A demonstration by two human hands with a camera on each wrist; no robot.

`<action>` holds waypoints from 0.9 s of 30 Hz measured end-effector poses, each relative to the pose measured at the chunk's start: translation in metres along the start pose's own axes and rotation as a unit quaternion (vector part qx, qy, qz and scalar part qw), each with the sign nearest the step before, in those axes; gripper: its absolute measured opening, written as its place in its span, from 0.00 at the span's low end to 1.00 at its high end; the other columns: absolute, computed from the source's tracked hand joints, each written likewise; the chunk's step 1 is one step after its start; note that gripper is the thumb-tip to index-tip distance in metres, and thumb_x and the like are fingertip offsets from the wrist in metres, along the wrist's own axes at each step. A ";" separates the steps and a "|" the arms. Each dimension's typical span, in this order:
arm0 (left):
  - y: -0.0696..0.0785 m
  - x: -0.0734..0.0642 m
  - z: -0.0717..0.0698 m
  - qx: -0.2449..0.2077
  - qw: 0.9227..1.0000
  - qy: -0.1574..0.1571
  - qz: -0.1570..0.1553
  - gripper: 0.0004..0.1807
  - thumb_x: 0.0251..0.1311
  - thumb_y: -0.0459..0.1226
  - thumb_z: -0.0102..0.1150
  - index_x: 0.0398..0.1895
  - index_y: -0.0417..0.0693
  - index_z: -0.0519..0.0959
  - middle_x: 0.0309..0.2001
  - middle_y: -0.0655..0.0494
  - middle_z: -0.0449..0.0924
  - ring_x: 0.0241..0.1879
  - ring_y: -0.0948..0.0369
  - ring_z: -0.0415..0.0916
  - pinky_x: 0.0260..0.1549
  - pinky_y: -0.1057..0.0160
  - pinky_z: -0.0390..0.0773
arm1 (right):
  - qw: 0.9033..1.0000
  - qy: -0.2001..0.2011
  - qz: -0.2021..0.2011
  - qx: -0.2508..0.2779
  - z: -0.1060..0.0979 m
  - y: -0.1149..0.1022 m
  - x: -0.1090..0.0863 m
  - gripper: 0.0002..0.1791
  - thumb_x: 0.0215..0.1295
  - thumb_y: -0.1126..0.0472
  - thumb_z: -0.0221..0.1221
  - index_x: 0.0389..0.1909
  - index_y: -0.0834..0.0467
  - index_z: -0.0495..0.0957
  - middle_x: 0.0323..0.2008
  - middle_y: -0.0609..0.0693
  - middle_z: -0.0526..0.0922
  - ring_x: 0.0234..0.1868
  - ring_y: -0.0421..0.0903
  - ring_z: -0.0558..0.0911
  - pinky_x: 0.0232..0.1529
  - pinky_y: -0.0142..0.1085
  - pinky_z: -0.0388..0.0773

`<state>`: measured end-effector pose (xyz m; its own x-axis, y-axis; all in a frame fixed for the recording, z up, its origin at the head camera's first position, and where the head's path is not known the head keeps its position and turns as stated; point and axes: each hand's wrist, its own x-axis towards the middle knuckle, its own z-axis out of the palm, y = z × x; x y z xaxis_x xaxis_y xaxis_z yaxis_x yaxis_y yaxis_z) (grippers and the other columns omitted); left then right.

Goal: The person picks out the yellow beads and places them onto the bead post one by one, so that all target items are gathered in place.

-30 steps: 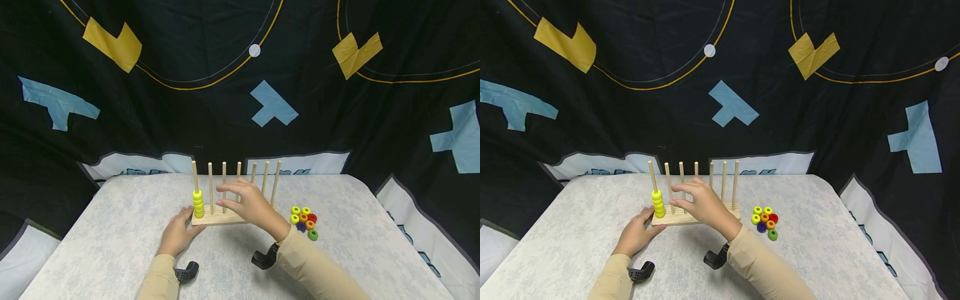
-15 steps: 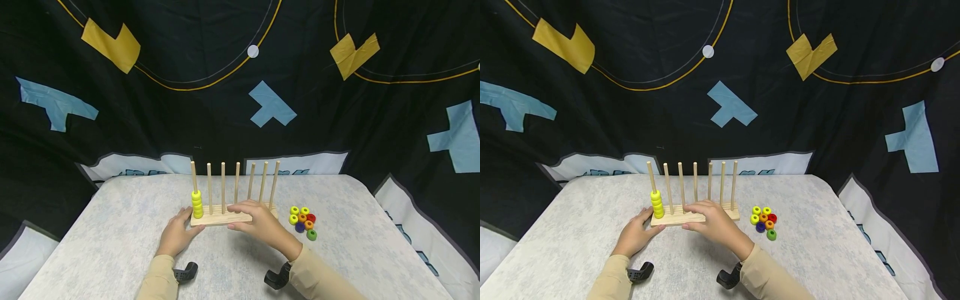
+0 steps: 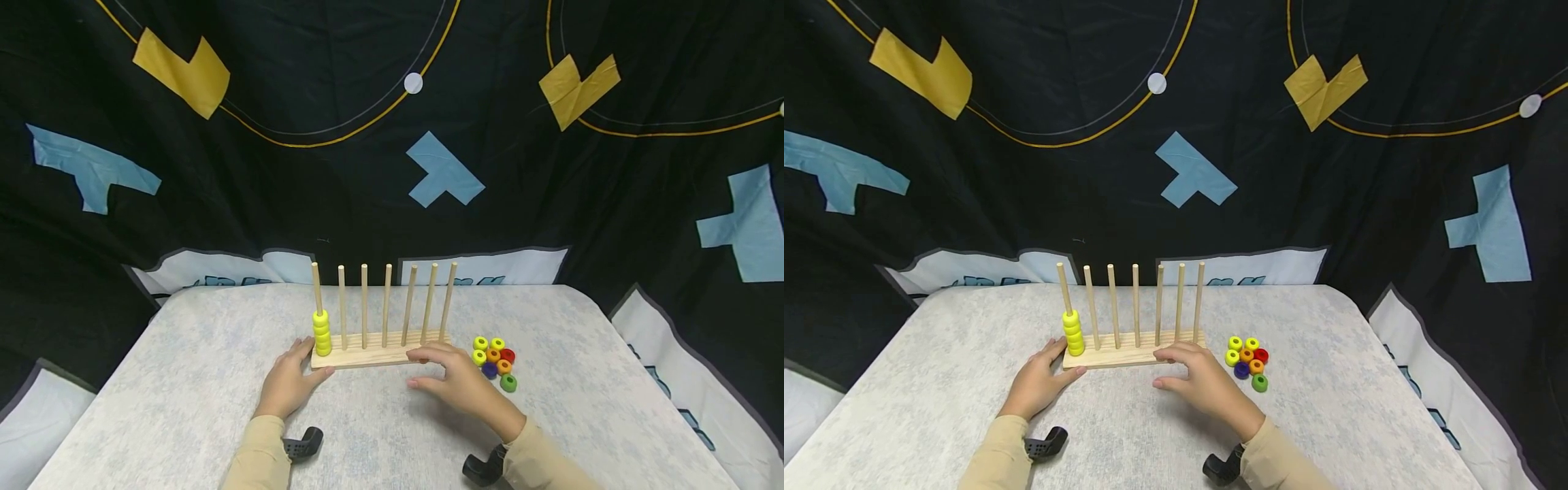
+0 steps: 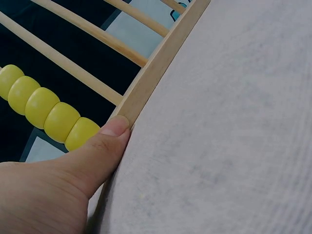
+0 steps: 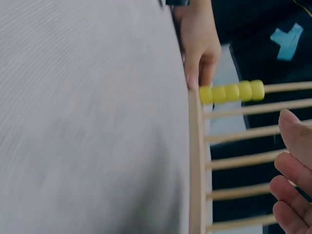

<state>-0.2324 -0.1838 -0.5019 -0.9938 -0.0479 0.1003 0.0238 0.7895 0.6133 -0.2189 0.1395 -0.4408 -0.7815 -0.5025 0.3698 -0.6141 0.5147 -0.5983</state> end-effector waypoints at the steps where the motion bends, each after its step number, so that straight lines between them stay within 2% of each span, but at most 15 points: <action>1: 0.000 0.000 0.000 -0.001 1.000 -0.001 -0.002 0.46 0.57 0.55 0.68 0.74 0.44 0.64 0.75 0.43 0.61 0.76 0.42 0.54 0.70 0.34 0.58 | 1.000 0.003 0.007 -0.002 -0.002 0.004 -0.003 0.22 0.58 0.50 0.70 0.54 0.47 0.82 0.53 0.40 0.85 0.51 0.39 0.82 0.54 0.43 0.82; 6: -0.001 0.001 -0.001 0.000 1.000 -0.001 -0.002 0.46 0.57 0.55 0.68 0.74 0.43 0.63 0.75 0.43 0.61 0.76 0.41 0.54 0.71 0.34 0.57 | 0.999 0.017 0.041 -0.013 -0.013 0.021 -0.016 0.22 0.57 0.51 0.71 0.53 0.49 0.83 0.52 0.41 0.85 0.50 0.40 0.82 0.52 0.47 0.83; 10: -0.001 0.002 0.000 0.001 1.000 -0.002 -0.002 0.46 0.57 0.55 0.68 0.74 0.43 0.63 0.75 0.43 0.60 0.76 0.42 0.54 0.71 0.35 0.57 | 0.996 0.031 0.074 -0.040 -0.023 0.036 -0.026 0.23 0.55 0.53 0.72 0.52 0.54 0.83 0.51 0.42 0.85 0.52 0.43 0.82 0.52 0.45 0.83; 15: -0.002 0.002 0.000 -0.002 1.000 -0.002 -0.003 0.46 0.58 0.55 0.68 0.74 0.43 0.63 0.75 0.42 0.60 0.76 0.41 0.53 0.71 0.35 0.57 | 0.986 0.056 0.113 -0.109 -0.034 0.055 -0.037 0.23 0.55 0.54 0.73 0.52 0.56 0.83 0.49 0.45 0.85 0.51 0.45 0.80 0.50 0.44 0.82; 20: -0.001 0.002 -0.001 0.000 1.000 -0.004 -0.005 0.46 0.58 0.55 0.68 0.74 0.43 0.63 0.75 0.42 0.60 0.76 0.41 0.53 0.71 0.35 0.57 | 0.977 0.062 0.148 -0.142 -0.041 0.072 -0.042 0.23 0.56 0.55 0.72 0.52 0.59 0.83 0.47 0.48 0.85 0.50 0.44 0.77 0.46 0.41 0.81; 25: 0.000 0.001 -0.001 0.000 1.000 -0.005 -0.006 0.46 0.58 0.54 0.68 0.74 0.42 0.63 0.75 0.42 0.60 0.76 0.41 0.53 0.71 0.35 0.57 | 0.972 0.058 0.161 -0.160 -0.043 0.082 -0.044 0.24 0.55 0.55 0.73 0.52 0.59 0.83 0.45 0.47 0.85 0.48 0.44 0.75 0.41 0.37 0.77; 27: 0.000 0.001 -0.001 -0.001 1.000 -0.004 -0.006 0.46 0.58 0.54 0.68 0.74 0.42 0.63 0.75 0.42 0.60 0.76 0.41 0.53 0.71 0.35 0.57 | 0.972 0.057 0.161 -0.162 -0.042 0.084 -0.044 0.24 0.55 0.55 0.73 0.51 0.59 0.83 0.45 0.48 0.85 0.48 0.45 0.75 0.42 0.39 0.77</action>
<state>-0.2334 -0.1845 -0.5011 -0.9949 -0.0527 0.0857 0.0113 0.7879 0.6157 -0.2411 0.2338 -0.4775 -0.9346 -0.2086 0.2880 -0.3239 0.8338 -0.4471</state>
